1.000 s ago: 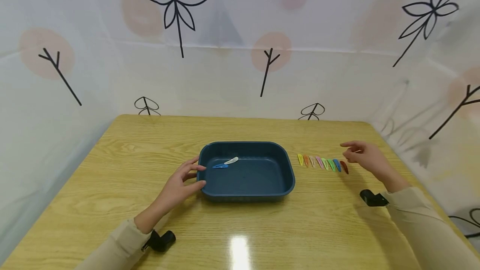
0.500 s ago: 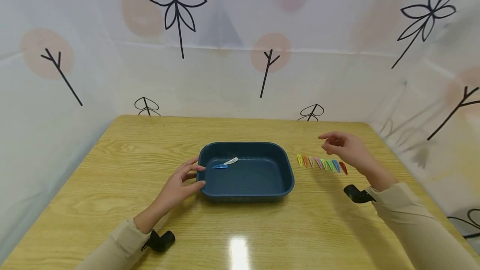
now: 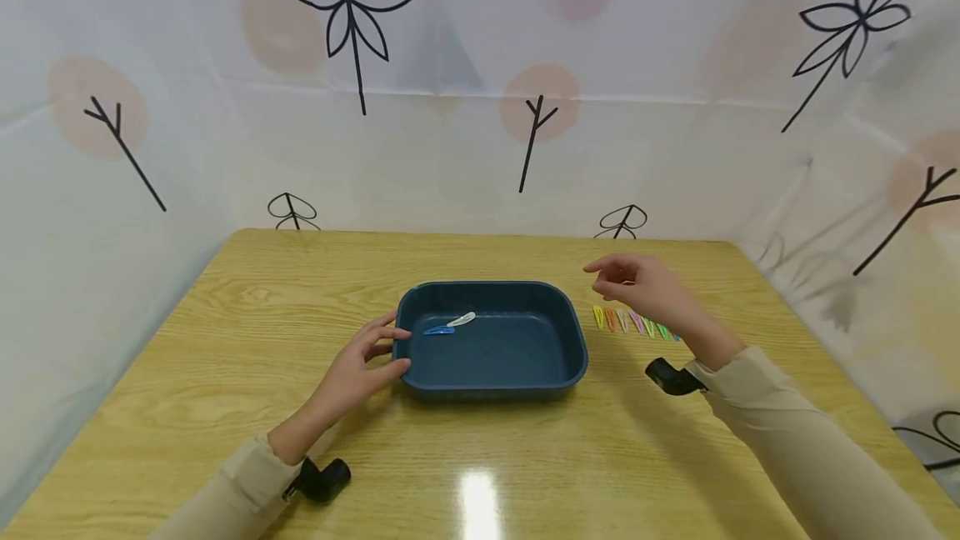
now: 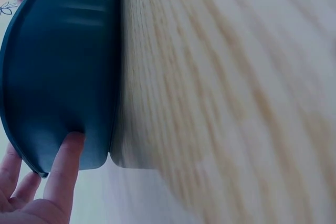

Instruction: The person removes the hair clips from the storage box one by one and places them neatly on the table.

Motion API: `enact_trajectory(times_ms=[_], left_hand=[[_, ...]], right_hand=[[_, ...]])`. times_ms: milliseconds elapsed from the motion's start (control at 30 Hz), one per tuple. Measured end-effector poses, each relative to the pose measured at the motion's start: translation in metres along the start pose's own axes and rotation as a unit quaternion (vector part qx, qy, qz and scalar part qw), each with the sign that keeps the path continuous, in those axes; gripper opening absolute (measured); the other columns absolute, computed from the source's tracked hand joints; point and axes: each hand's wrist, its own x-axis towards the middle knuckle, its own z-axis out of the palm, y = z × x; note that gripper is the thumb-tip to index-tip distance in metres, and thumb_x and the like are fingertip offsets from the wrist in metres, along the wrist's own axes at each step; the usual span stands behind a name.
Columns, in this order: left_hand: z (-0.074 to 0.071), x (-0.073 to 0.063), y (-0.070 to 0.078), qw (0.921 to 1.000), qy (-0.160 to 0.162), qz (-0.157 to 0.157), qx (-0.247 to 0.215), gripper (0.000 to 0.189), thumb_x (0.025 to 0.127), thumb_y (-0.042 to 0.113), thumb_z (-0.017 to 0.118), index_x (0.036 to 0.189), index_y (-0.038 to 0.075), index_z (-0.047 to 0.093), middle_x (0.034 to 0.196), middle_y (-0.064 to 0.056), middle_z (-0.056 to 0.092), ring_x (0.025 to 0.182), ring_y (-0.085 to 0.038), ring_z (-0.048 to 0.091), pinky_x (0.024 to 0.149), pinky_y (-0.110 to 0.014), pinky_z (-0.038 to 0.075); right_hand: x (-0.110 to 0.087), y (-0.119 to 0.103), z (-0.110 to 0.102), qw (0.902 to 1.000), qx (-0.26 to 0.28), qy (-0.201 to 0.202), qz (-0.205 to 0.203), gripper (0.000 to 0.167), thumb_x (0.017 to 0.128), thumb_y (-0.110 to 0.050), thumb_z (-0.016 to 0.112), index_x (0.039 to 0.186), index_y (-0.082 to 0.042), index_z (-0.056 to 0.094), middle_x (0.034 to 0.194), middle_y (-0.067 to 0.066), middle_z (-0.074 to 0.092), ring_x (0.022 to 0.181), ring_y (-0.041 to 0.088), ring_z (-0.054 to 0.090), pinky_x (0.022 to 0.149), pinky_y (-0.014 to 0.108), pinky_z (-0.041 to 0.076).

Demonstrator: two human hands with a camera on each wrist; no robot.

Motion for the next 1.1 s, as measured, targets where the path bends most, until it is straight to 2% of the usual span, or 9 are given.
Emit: enact_trajectory(times_ms=[233, 500, 633, 867, 1100], left_hand=[[0.0, -0.001, 0.002, 1.0, -0.001, -0.006, 0.001, 0.038, 0.086, 0.015, 0.068, 0.12, 0.002, 0.057, 0.148, -0.008, 0.029, 0.117, -0.035, 0.049, 0.09, -0.039, 0.047], [0.001, 0.0, 0.002, 1.0, 0.001, -0.005, 0.003, 0.038, 0.086, 0.014, 0.068, 0.119, 0.001, 0.057, 0.148, -0.008, 0.03, 0.116, -0.035, 0.05, 0.089, -0.038, 0.047], [0.001, 0.0, 0.003, 1.0, 0.002, -0.007, 0.002, 0.037, 0.086, 0.013, 0.068, 0.119, 0.0, 0.057, 0.148, -0.009, 0.03, 0.115, -0.035, 0.05, 0.091, -0.039, 0.047], [0.001, -0.001, 0.001, 0.9999, 0.002, -0.012, -0.001, 0.038, 0.085, 0.013, 0.069, 0.119, 0.001, 0.057, 0.148, -0.008, 0.029, 0.116, -0.035, 0.049, 0.086, -0.033, 0.049], [0.002, 0.0, 0.001, 1.0, 0.002, -0.007, 0.0, 0.038, 0.086, 0.014, 0.068, 0.119, 0.001, 0.057, 0.148, -0.008, 0.029, 0.117, -0.036, 0.049, 0.086, -0.033, 0.05]], right_hand=[[0.014, -0.013, 0.014, 0.9996, -0.007, -0.011, -0.026, 0.027, 0.091, -0.016, 0.061, 0.117, -0.008, 0.062, 0.09, 0.007, 0.062, 0.082, 0.021, 0.06, 0.073, 0.037, 0.05], [0.029, -0.027, 0.031, 0.9983, 0.002, -0.034, -0.046, 0.025, 0.09, -0.012, 0.062, 0.114, -0.007, 0.064, 0.089, 0.006, 0.062, 0.082, 0.02, 0.061, 0.072, 0.034, 0.05], [0.038, -0.032, 0.042, 0.9962, 0.009, -0.06, -0.063, 0.025, 0.09, -0.01, 0.062, 0.114, -0.005, 0.064, 0.089, 0.005, 0.062, 0.08, 0.019, 0.061, 0.071, 0.033, 0.051], [0.051, -0.039, 0.058, 0.9874, 0.043, -0.113, -0.102, 0.025, 0.09, -0.005, 0.061, 0.114, 0.0, 0.062, 0.091, 0.009, 0.063, 0.081, 0.021, 0.06, 0.072, 0.032, 0.051], [0.069, -0.039, 0.074, 0.9815, 0.046, -0.145, -0.116, 0.024, 0.087, 0.001, 0.061, 0.111, -0.001, 0.064, 0.088, 0.005, 0.062, 0.08, 0.017, 0.06, 0.073, 0.029, 0.051]])
